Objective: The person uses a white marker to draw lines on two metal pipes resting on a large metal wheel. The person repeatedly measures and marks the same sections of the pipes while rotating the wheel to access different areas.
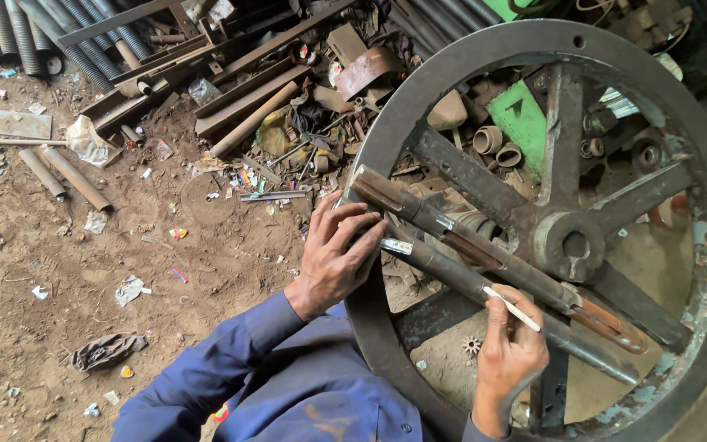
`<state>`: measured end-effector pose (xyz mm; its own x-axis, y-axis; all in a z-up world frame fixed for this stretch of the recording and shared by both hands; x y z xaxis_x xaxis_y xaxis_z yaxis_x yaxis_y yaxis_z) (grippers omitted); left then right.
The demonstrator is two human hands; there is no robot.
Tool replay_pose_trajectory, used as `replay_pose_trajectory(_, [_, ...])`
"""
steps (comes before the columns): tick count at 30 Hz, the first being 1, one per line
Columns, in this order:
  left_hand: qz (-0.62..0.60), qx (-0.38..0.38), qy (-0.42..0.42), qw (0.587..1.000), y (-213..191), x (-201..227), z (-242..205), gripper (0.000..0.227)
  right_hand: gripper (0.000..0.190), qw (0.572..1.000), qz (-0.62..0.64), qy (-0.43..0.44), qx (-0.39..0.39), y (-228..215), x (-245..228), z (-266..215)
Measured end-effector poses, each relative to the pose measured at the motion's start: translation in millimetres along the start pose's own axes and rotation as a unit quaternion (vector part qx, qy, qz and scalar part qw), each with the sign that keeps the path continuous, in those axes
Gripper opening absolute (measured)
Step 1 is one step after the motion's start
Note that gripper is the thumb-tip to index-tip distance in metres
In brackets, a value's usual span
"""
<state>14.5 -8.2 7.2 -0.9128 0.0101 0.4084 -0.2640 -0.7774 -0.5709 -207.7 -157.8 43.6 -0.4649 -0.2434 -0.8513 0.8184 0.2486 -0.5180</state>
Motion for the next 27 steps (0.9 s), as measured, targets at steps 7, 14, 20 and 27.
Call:
replay_pose_trajectory(7, [0.0,0.007,0.001,1.0,-1,0,2,0.035,0.012,0.999,-0.026,-0.025,0.008,3,-8,0])
replay_pose_trajectory(14, [0.001,-0.002,0.005,1.0,-3,1,2,0.036,0.013,0.991,-0.094,-0.096,0.024,6,-24,-5])
replay_pose_trajectory(20, [-0.004,-0.007,0.007,1.0,-3,0,1,0.038,0.013,0.983,-0.116,-0.139,0.026,8,-27,-8])
replay_pose_trajectory(27, [-0.006,0.016,0.009,1.0,-1,-1,1,0.038,0.016,0.972,-0.18,-0.149,0.034,9,-29,-23])
Point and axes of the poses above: each hand's wrist, its own z-axis towards the middle knuckle, its own y-axis out of the palm, x = y × z, the point moved 2 cm from there along z, towards the middle knuckle, and after that the axes turned 13 degrees about y, right-handed, at the moved point
